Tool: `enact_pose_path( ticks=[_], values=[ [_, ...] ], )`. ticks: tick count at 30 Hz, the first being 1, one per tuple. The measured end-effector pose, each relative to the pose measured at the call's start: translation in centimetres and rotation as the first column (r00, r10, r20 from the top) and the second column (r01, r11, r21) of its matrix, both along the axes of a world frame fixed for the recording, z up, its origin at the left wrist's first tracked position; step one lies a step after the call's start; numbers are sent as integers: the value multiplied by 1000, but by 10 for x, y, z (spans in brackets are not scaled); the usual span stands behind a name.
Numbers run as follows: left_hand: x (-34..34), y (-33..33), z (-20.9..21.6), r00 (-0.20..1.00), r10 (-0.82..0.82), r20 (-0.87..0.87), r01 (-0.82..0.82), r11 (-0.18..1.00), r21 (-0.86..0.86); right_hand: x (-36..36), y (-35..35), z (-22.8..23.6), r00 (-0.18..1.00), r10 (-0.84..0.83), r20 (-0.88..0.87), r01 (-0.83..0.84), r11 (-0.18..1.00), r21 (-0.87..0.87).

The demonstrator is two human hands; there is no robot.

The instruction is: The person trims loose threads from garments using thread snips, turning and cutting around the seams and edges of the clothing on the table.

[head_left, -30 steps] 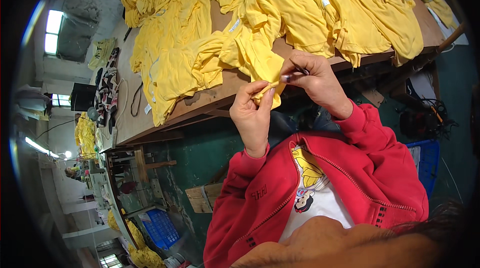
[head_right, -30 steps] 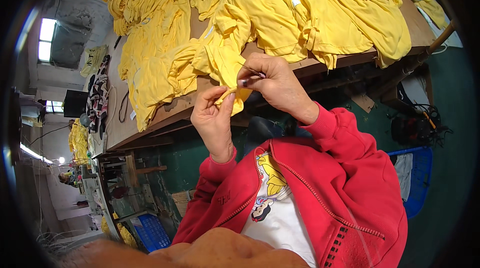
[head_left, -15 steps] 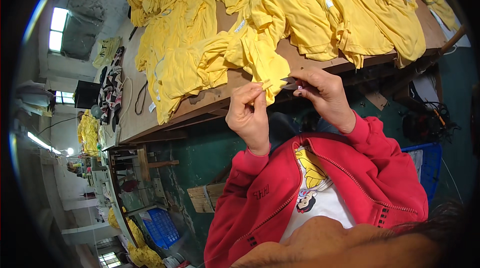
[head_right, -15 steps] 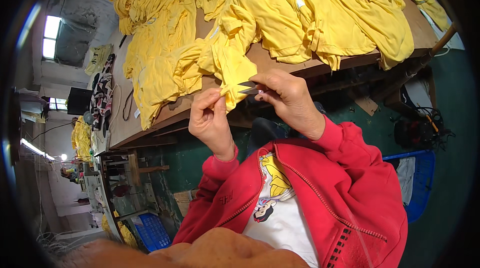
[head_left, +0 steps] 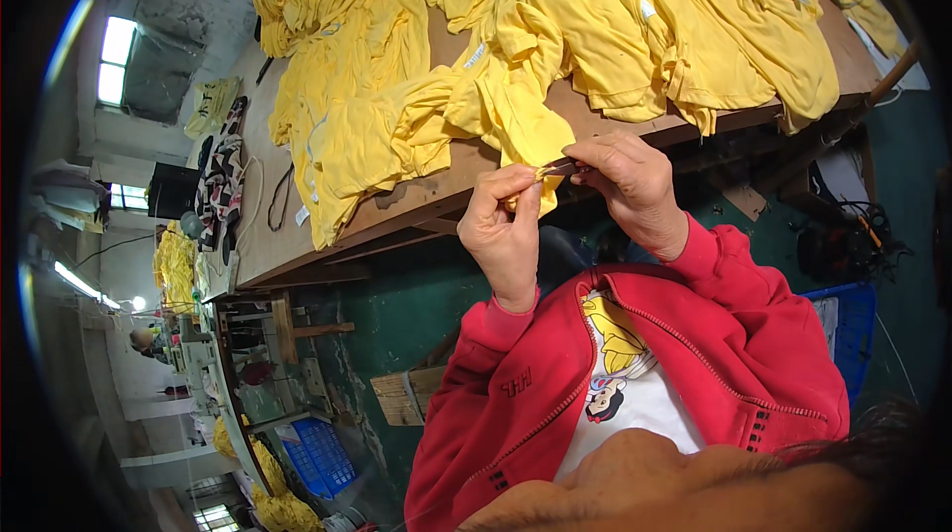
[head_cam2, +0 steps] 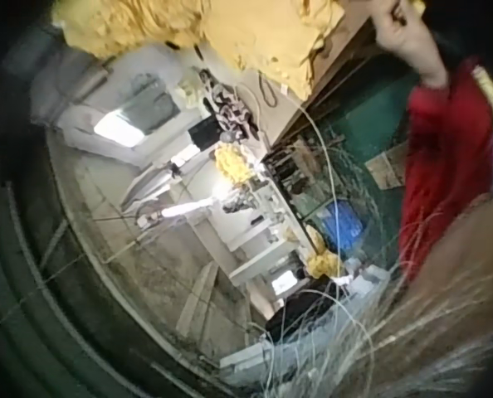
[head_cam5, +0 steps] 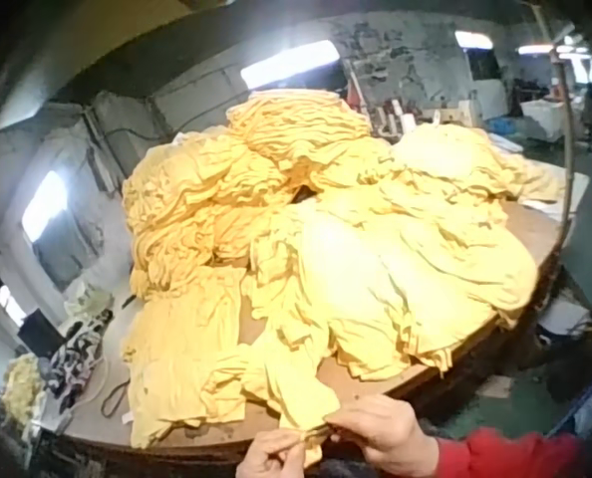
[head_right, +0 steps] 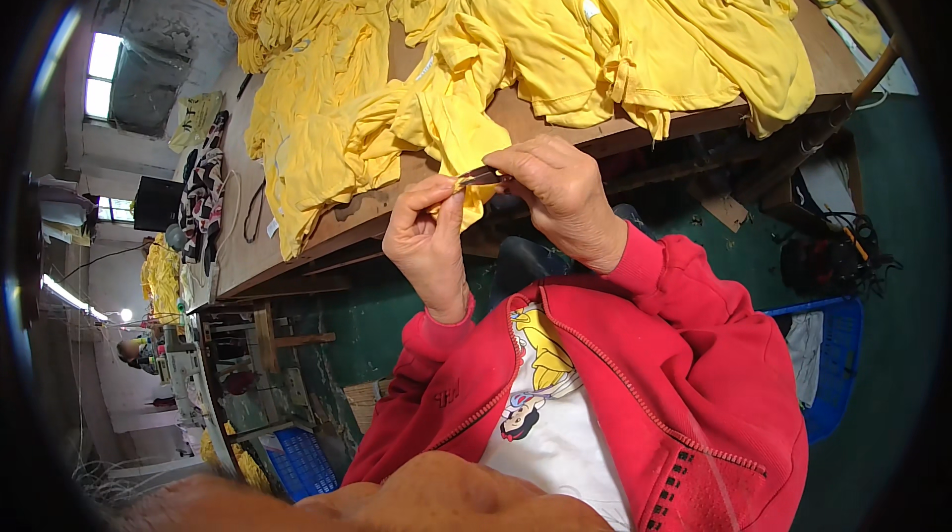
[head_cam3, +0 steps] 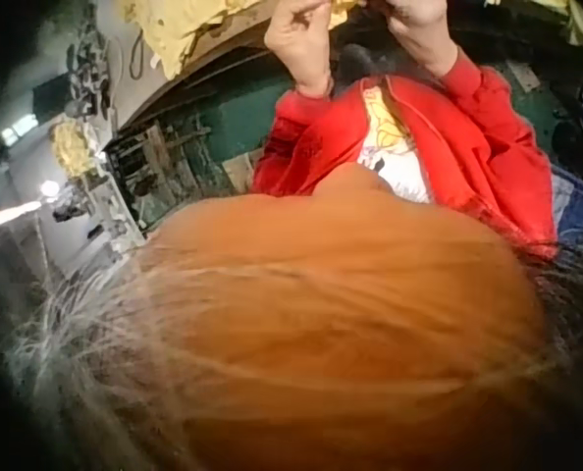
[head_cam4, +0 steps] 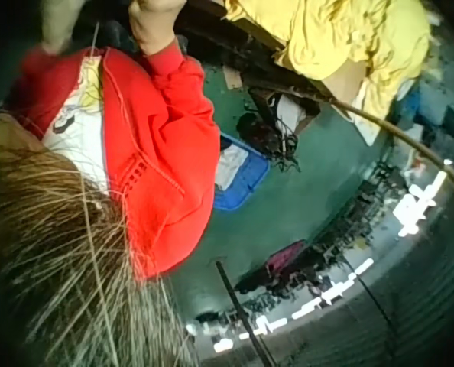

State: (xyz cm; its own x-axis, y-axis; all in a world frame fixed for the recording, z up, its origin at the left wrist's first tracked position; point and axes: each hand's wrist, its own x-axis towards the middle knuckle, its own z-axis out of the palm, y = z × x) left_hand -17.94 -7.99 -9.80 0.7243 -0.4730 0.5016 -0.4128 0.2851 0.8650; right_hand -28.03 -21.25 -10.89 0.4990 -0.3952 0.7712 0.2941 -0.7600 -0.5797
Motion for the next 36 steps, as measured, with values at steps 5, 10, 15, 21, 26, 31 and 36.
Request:
enact_pose_path(
  ticks=[5, 10, 15, 21, 26, 31, 36],
  values=[
    [-1, 0, 3, 999, 22, 26, -22, 1000, -7, 0, 0, 2, 998, -59, 37, 61, 997, -56],
    [0, 0, 1, 1000, -9, 27, 9, 1000, 6, -3, -3, 0, 999, -54, -1, 54, 993, -104],
    [2, 0, -3, 982, 64, 176, -74, 996, 52, -2, -3, 6, 990, 129, -51, -113, 963, 244],
    [-4, -5, 1, 850, 84, 521, -176, 976, 130, 5, -7, -5, 842, 540, 2, -409, 635, 656],
    [5, -1, -3, 975, -123, 187, 77, 969, 236, 3, -16, -13, 870, 480, 109, -336, 416, 845],
    [9, -1, -4, 896, -368, -250, 382, 924, 10, 1, -23, -18, 892, 448, 63, -300, 482, 823],
    [4, 0, 3, 913, -298, -278, 318, 948, 29, 6, -22, -19, 875, 432, 218, -371, 310, 875]
  ],
)
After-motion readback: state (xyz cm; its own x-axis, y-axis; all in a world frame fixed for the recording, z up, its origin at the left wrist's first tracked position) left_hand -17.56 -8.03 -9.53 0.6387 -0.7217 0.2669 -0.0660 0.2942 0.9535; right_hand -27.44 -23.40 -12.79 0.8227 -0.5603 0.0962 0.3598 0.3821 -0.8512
